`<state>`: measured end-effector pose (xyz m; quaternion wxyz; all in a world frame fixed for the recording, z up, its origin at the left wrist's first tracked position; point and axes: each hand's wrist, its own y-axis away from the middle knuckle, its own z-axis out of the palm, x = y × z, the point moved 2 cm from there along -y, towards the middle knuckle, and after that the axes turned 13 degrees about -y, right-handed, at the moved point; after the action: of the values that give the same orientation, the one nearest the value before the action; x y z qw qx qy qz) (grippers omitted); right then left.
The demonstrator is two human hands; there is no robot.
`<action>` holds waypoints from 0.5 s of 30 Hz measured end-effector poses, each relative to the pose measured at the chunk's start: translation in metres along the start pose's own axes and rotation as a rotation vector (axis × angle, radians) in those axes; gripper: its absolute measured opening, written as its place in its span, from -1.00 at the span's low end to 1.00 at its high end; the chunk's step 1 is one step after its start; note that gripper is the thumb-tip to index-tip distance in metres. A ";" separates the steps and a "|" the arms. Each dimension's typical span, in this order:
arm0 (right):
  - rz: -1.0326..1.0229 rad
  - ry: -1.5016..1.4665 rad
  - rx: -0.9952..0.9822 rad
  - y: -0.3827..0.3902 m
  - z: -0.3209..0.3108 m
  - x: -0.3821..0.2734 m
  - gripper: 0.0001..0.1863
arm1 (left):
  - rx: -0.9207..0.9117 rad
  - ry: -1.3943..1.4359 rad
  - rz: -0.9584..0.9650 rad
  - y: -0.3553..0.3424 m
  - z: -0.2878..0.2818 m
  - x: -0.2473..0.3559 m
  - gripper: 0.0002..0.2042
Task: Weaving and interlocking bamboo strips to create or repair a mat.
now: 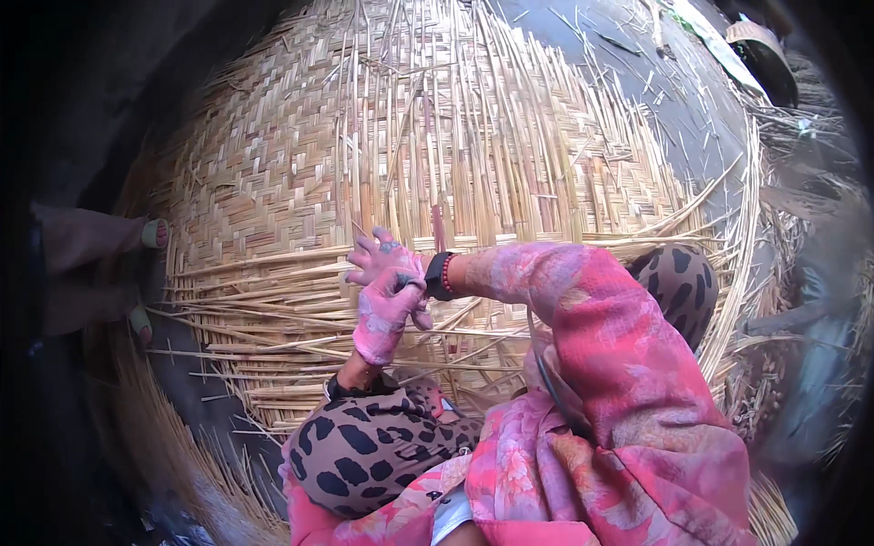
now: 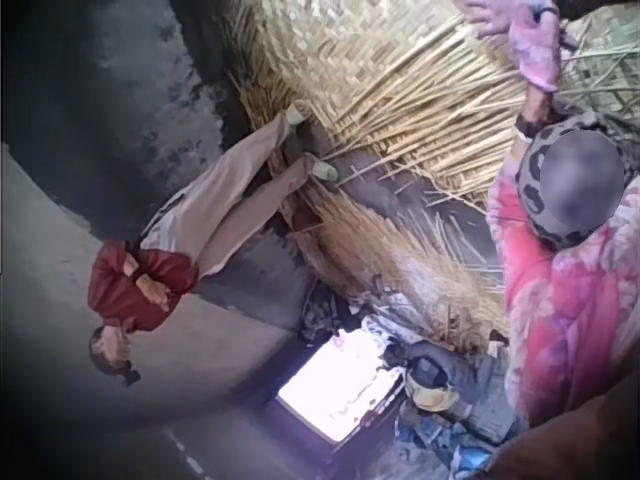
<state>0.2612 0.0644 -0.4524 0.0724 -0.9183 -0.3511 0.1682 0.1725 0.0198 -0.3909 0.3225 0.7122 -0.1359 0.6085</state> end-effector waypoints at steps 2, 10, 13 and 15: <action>-0.116 -0.440 -0.441 0.014 -0.035 0.010 -0.44 | -0.141 0.036 -0.022 0.000 0.009 0.023 -0.87; 0.496 -0.505 -0.702 0.119 -0.264 0.023 -0.58 | -0.175 -0.114 0.003 -0.026 -0.011 -0.033 -0.80; 0.416 -0.889 -0.591 0.168 -0.308 -0.069 -0.46 | -0.393 -0.251 -0.127 -0.039 0.014 -0.059 -0.80; 0.666 -1.191 -0.962 0.197 -0.318 -0.111 -0.51 | -0.417 -0.290 -0.165 -0.043 0.017 -0.072 -0.80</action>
<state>0.4200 -0.1611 -0.1766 -0.5790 -0.6622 -0.0743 0.4699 0.1952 0.0272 -0.4732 0.4879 0.7189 -0.2447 0.4305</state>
